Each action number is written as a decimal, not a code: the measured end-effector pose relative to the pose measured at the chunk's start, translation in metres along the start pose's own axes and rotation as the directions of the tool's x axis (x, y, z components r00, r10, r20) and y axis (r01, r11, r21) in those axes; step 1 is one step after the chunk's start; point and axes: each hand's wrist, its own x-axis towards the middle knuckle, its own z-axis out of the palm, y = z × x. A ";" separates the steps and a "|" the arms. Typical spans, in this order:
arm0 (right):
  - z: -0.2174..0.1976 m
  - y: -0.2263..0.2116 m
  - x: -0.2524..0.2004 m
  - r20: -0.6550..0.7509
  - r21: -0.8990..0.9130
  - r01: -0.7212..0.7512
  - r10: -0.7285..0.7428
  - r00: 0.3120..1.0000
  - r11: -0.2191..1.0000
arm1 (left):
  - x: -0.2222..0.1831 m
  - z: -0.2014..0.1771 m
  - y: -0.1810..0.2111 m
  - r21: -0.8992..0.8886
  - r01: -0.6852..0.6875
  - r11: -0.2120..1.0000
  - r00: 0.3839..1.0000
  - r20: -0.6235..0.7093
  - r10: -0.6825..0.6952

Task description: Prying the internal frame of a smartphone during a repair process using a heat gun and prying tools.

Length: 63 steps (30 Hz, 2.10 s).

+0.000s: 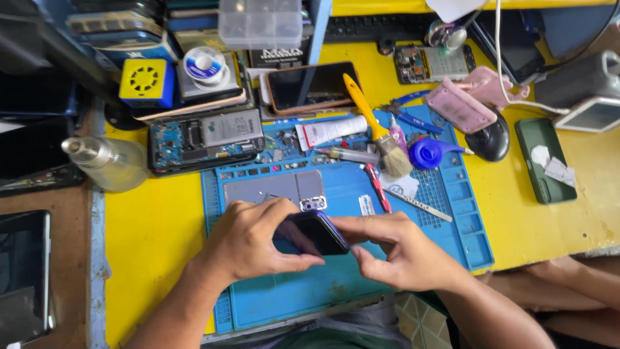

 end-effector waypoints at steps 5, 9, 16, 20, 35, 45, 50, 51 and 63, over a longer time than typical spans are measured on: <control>-0.009 -0.001 -0.002 -0.033 -0.091 0.023 -0.026 0.999 0.996 | -0.002 0.000 -0.001 0.014 0.018 1.000 1.000 -0.004 -0.018; -0.029 0.017 -0.020 0.097 -0.297 0.107 -0.081 0.992 0.949 | 0.001 -0.006 -0.007 0.056 -0.024 0.998 0.999 -0.039 0.026; -0.034 0.031 -0.052 0.008 -0.442 -0.046 0.055 0.998 0.896 | -0.005 -0.005 -0.012 -0.094 0.176 0.980 0.983 -0.036 -0.180; -0.027 0.015 -0.044 -0.153 -0.362 -0.078 0.024 0.988 0.929 | 0.002 -0.004 -0.004 -0.077 0.062 0.995 0.997 -0.038 -0.065; 0.012 0.007 -0.017 -0.153 -0.070 0.029 -0.039 0.987 0.997 | 0.010 -0.007 0.019 0.083 -0.045 0.996 0.998 0.036 0.043; 0.024 0.015 -0.018 -0.239 -0.119 0.040 -0.068 0.969 0.992 | 0.012 0.002 0.027 0.078 -0.006 0.997 0.998 -0.067 0.012; 0.030 0.016 -0.018 -0.270 -0.114 0.083 -0.111 0.956 0.990 | 0.012 0.004 0.027 0.101 -0.057 0.993 0.993 -0.101 0.067; 0.031 0.016 -0.019 -0.282 -0.109 0.074 -0.102 0.954 0.991 | 0.013 0.004 0.028 0.101 -0.086 0.991 0.990 -0.107 0.096; 0.005 0.002 -0.026 -0.126 -0.164 0.065 -0.087 0.988 0.984 | 0.006 0.015 0.035 0.185 -0.206 0.961 0.967 0.190 0.171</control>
